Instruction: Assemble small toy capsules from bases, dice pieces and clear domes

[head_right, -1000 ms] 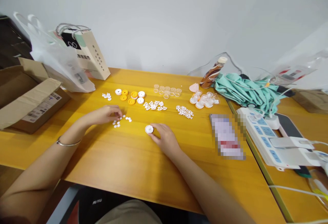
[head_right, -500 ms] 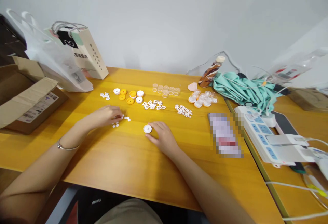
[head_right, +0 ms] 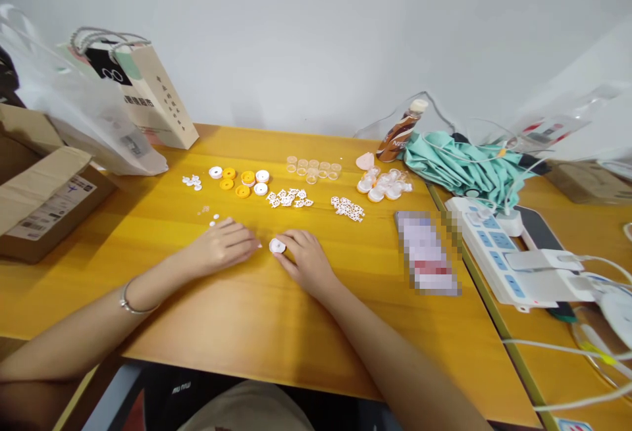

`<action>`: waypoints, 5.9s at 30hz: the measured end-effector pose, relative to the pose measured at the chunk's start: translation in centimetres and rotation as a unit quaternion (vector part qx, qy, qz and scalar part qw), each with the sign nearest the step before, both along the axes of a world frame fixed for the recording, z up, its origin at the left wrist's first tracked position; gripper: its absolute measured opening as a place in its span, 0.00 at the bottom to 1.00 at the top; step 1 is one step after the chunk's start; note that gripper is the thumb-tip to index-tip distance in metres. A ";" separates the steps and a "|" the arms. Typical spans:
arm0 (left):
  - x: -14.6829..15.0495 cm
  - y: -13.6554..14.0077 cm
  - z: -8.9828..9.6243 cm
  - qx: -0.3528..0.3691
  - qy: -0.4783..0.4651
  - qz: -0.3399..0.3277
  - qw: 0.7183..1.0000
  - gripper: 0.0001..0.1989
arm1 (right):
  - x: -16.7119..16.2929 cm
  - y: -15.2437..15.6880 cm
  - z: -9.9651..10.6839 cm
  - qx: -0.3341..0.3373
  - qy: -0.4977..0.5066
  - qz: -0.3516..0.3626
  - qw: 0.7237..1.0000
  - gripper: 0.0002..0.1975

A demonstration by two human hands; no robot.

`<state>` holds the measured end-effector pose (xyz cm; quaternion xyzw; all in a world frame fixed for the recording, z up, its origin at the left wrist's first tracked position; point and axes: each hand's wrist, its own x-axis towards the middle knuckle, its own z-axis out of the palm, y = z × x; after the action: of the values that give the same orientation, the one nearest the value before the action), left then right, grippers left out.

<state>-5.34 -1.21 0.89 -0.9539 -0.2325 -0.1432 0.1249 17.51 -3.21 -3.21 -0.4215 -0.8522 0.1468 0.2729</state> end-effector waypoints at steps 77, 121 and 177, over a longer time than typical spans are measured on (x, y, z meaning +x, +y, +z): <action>-4.0 3.3 0.6 -0.165 -0.061 0.140 0.974 0.09 | 1.0 -0.4 0.4 0.017 0.208 -0.065 0.976 0.11; 2.9 -0.2 -2.5 -0.345 -0.155 0.053 0.924 0.16 | 0.6 -0.7 -0.8 0.140 0.029 0.038 0.989 0.08; 3.2 -1.6 -0.9 -0.294 -0.239 0.082 0.922 0.09 | -1.0 -1.8 0.0 -0.336 0.378 0.006 0.863 0.17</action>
<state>-2.15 -2.78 0.01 -0.8626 -0.3648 -0.2810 -0.2093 16.47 -4.96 -3.22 -0.3952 -0.5851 0.5739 0.4149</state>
